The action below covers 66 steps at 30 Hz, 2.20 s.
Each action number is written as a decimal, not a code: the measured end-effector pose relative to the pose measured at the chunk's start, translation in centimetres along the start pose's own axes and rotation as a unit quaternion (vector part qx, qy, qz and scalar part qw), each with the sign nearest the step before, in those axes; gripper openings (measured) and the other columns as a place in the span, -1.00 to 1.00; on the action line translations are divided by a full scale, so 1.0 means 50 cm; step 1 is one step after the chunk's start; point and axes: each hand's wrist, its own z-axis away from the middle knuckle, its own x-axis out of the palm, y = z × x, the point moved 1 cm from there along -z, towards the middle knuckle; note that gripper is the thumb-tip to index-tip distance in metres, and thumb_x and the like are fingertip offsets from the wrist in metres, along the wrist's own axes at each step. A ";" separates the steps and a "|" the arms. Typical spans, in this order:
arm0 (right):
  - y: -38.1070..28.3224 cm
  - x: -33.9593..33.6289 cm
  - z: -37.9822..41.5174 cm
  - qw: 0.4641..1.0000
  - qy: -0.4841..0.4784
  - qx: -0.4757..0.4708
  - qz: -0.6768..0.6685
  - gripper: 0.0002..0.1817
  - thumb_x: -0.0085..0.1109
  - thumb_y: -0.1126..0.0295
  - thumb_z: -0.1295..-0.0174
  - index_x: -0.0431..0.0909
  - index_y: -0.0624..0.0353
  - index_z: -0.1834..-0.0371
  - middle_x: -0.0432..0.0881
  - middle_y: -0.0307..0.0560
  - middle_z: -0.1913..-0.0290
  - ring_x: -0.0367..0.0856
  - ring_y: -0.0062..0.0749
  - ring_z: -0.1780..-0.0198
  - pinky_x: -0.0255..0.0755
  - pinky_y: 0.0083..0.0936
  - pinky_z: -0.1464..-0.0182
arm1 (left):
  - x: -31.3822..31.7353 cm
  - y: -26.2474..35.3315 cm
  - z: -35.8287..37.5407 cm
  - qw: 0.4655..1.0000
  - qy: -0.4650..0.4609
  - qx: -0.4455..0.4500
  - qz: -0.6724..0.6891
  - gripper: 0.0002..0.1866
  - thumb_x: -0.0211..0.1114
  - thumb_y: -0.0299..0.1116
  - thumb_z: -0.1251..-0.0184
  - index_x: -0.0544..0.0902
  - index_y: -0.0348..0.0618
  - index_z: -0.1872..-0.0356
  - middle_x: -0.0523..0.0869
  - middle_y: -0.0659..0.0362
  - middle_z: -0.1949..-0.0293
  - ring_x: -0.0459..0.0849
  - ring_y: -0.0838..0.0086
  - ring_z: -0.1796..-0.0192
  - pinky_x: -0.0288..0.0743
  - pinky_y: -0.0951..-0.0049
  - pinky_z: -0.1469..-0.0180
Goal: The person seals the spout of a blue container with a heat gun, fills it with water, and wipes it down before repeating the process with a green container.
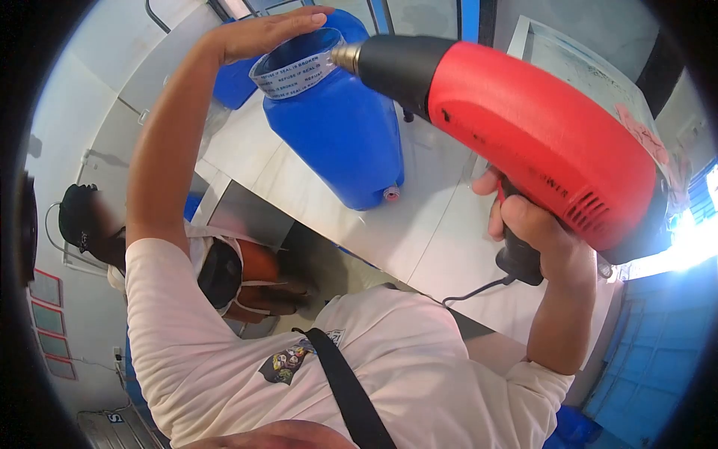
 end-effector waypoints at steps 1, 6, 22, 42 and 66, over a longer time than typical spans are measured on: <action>0.000 -0.004 0.000 1.000 -0.013 -0.002 0.001 -0.61 0.25 0.41 -0.15 0.60 0.41 -0.03 0.70 0.01 0.20 0.59 -0.46 0.48 0.50 -0.49 0.41 | -0.003 0.004 0.003 1.000 0.000 0.002 0.001 -0.04 -0.06 0.51 -0.30 0.23 0.08 -0.57 0.41 -0.09 -0.47 0.32 -0.04 -0.53 0.19 -0.03 -0.55; -0.003 0.033 0.008 0.999 -0.021 -0.012 -0.028 -0.68 0.25 0.46 -0.19 0.62 0.40 0.02 0.70 -0.05 0.27 0.61 -0.50 0.41 0.53 -0.51 0.32 | -0.006 0.013 -0.010 0.999 -0.010 0.026 0.016 -0.17 -0.12 0.36 -0.50 0.30 -0.05 -0.54 0.42 -0.07 -0.47 0.36 0.06 -0.51 0.21 0.08 -0.54; 0.022 0.040 0.053 0.998 0.016 -0.023 -0.059 -0.76 0.22 0.47 -0.27 0.65 0.36 0.05 0.63 -0.24 0.40 0.55 -0.58 0.43 0.47 -0.60 0.25 | -0.016 -0.029 0.021 1.000 0.007 -0.024 0.010 -0.23 -0.18 0.31 -0.60 0.36 -0.08 -0.52 0.47 -0.07 -0.44 0.45 0.11 -0.45 0.27 0.11 -0.50; -0.035 0.014 0.001 0.999 0.020 -0.009 0.046 -0.76 0.30 0.46 -0.23 0.68 0.34 0.07 0.71 -0.10 0.26 0.59 -0.56 0.40 0.52 -0.55 0.31 | -0.006 -0.022 0.013 1.000 0.025 0.001 0.006 -0.28 -0.16 0.27 -0.62 0.42 -0.07 -0.49 0.50 -0.04 -0.42 0.47 0.16 -0.43 0.25 0.16 -0.52; -0.034 0.049 0.004 0.988 -0.023 -0.060 0.140 -0.59 0.32 0.42 -0.23 0.60 0.39 -0.11 0.72 -0.05 0.20 0.62 -0.52 0.37 0.53 -0.54 0.24 | -0.007 -0.001 0.003 0.999 0.017 0.045 0.019 -0.26 -0.14 0.26 -0.62 0.36 -0.13 -0.51 0.44 -0.09 -0.45 0.42 0.15 -0.47 0.27 0.16 -0.51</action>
